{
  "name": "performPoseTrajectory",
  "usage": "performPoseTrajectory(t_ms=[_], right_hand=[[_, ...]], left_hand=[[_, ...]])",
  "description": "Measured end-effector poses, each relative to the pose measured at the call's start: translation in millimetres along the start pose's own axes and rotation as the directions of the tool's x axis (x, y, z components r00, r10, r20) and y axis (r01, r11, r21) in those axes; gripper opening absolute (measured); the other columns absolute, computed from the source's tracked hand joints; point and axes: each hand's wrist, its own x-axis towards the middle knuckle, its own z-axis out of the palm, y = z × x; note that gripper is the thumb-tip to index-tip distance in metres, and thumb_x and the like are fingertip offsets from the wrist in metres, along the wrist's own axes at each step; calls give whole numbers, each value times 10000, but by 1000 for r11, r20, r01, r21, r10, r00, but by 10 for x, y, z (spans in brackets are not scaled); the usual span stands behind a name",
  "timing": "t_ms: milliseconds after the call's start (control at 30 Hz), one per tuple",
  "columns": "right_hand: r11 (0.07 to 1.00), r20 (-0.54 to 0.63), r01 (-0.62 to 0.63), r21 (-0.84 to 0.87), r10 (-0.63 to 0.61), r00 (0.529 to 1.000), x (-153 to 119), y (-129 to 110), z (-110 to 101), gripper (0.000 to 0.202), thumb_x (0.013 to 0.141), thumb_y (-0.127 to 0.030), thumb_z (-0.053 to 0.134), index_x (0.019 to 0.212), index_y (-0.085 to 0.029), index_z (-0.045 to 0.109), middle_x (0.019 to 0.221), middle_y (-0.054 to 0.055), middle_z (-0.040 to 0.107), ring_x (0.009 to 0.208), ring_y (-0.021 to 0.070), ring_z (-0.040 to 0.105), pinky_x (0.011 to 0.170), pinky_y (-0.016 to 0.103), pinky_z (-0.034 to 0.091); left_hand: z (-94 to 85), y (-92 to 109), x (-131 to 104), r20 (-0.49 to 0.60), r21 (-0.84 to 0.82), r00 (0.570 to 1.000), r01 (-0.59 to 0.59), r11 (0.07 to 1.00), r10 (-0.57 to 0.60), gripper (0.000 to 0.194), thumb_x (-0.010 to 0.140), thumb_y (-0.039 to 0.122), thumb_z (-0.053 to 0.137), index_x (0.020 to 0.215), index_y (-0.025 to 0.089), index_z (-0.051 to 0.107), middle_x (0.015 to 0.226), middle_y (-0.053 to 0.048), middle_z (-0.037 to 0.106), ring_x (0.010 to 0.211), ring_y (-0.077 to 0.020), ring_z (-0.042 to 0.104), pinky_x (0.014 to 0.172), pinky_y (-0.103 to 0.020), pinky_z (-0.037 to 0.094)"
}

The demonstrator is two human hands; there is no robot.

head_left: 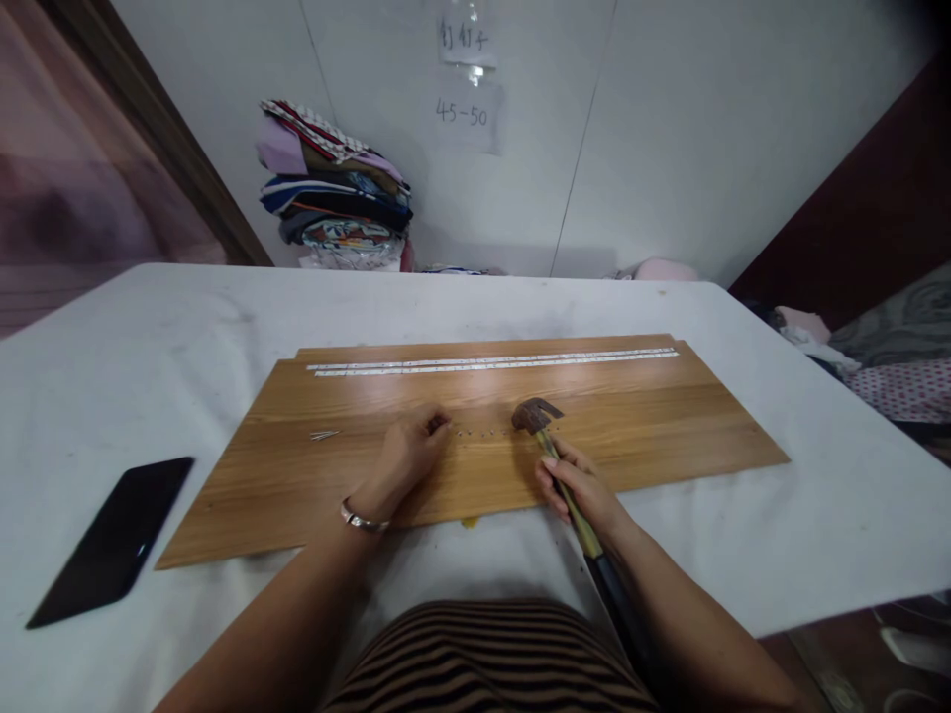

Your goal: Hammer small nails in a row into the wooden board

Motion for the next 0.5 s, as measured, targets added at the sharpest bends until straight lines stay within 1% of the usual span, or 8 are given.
performPoseTrajectory(t_ms=[133, 233, 367, 433, 500], right_hand=[[1000, 5, 7, -19, -7, 1000, 20, 27, -11, 221, 813, -355, 599, 907, -181, 500, 584, -80, 500, 281, 18, 333, 246, 137, 286], [1000, 11, 4, -14, -4, 1000, 21, 26, -16, 239, 812, -348, 602, 949, -183, 496, 593, -78, 507, 284, 21, 343, 247, 137, 290], [1000, 5, 6, 7, -6, 1000, 15, 8, -16, 313, 796, -369, 618, 1016, -184, 494, 593, -82, 505, 283, 22, 338, 246, 136, 295], [1000, 9, 6, 7, -6, 1000, 21, 14, -21, 313, 794, -375, 620, 1009, -186, 494, 595, -83, 507, 283, 23, 340, 246, 138, 298], [1000, 23, 14, -8, -13, 1000, 33, 31, -27, 276, 803, -377, 613, 963, -186, 494, 590, -81, 507, 282, 21, 335, 247, 136, 287]], left_hand=[[-3, 21, 5, 0, 10, 1000, 6, 1000, -6, 128, 757, 239, 496, 745, 183, 611, 709, -6, 632, 662, -146, 566, 646, -263, 442], [-9, 25, 7, -1, 12, 1000, 7, 1000, -7, 126, 757, 235, 493, 737, 182, 606, 697, -3, 629, 655, -144, 564, 636, -258, 436], [-7, 1, 10, -18, 19, 1000, -8, 1000, 8, 119, 755, 231, 500, 739, 184, 608, 701, 1, 630, 658, -142, 565, 633, -252, 428], [-1, -16, 12, -15, 12, 1000, -12, 1000, 12, 118, 757, 240, 503, 732, 184, 604, 688, 3, 625, 650, -142, 563, 622, -249, 426], [5, -29, 15, -8, 8, 1000, -14, 1000, 14, 117, 761, 250, 505, 733, 184, 598, 679, 5, 622, 645, -141, 564, 615, -248, 425]])
